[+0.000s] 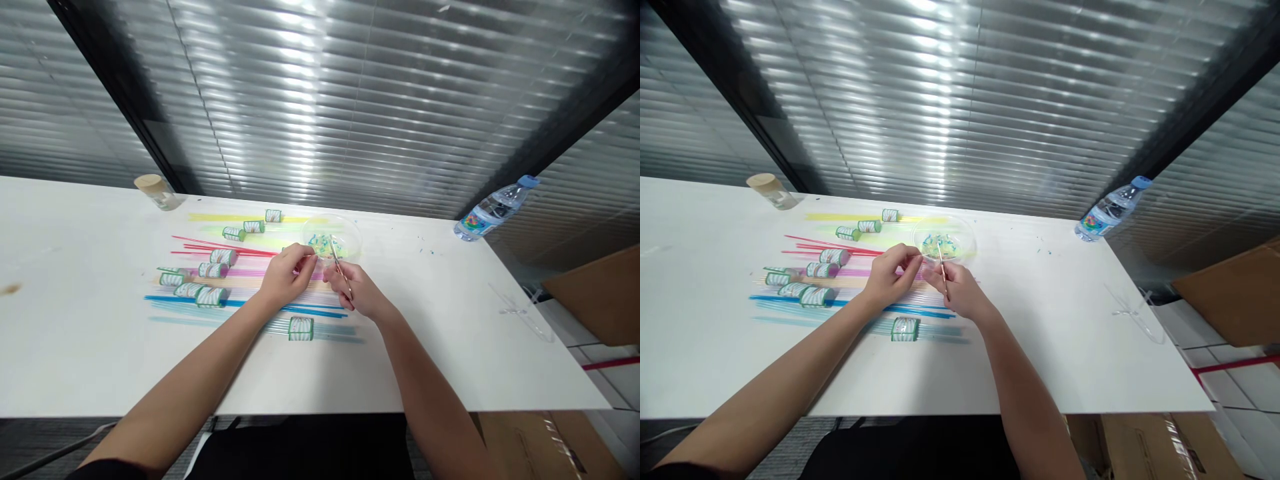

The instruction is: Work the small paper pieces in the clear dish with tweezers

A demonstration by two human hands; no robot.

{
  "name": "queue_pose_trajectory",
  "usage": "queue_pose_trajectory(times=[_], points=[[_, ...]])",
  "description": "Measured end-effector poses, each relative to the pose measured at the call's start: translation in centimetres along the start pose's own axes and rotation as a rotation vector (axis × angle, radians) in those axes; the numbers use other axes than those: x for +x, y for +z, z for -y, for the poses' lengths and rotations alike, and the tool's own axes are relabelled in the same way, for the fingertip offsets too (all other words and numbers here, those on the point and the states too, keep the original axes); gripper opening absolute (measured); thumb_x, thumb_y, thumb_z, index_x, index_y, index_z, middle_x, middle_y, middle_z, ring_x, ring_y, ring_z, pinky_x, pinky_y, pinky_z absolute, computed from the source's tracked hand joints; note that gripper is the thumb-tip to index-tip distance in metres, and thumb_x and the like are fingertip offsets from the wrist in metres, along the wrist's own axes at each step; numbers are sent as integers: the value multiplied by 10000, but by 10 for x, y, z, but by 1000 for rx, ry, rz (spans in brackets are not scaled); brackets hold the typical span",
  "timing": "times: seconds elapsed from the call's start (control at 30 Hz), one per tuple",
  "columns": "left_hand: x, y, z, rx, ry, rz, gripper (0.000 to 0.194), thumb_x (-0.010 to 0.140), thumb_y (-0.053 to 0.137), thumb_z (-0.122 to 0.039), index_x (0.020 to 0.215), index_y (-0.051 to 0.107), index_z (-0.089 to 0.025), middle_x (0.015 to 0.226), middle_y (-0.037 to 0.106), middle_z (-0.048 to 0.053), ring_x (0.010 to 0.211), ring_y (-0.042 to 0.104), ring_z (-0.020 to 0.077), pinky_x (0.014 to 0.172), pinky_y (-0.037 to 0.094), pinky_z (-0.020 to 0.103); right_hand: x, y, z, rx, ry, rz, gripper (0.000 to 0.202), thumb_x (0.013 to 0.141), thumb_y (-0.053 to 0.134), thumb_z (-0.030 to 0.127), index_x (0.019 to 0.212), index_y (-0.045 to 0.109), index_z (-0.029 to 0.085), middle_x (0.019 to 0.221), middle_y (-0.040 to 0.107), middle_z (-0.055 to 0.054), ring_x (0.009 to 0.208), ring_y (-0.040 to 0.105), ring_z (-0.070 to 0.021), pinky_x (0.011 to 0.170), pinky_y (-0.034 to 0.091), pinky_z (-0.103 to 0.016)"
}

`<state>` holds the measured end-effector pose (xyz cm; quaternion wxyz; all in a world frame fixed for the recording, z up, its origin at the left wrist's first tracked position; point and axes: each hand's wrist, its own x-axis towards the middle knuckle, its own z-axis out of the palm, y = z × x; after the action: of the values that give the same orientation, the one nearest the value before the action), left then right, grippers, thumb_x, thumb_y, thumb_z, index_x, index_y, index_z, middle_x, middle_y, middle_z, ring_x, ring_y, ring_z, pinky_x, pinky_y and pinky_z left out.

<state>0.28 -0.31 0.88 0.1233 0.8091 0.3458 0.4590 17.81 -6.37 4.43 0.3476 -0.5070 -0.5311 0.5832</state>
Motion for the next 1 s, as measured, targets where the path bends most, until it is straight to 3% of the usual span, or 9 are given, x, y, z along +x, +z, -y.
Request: queue_pose_trajectory(times=[1.0], points=[[-1, 1, 5, 38, -15, -12, 85, 927, 512, -247, 907, 578, -198, 725, 574, -5, 628, 537, 112, 556, 426, 238, 4, 1, -5, 28, -20, -29, 453, 838, 599, 591, 744, 366, 214, 623, 333, 78, 397, 317, -38, 386, 263, -211]])
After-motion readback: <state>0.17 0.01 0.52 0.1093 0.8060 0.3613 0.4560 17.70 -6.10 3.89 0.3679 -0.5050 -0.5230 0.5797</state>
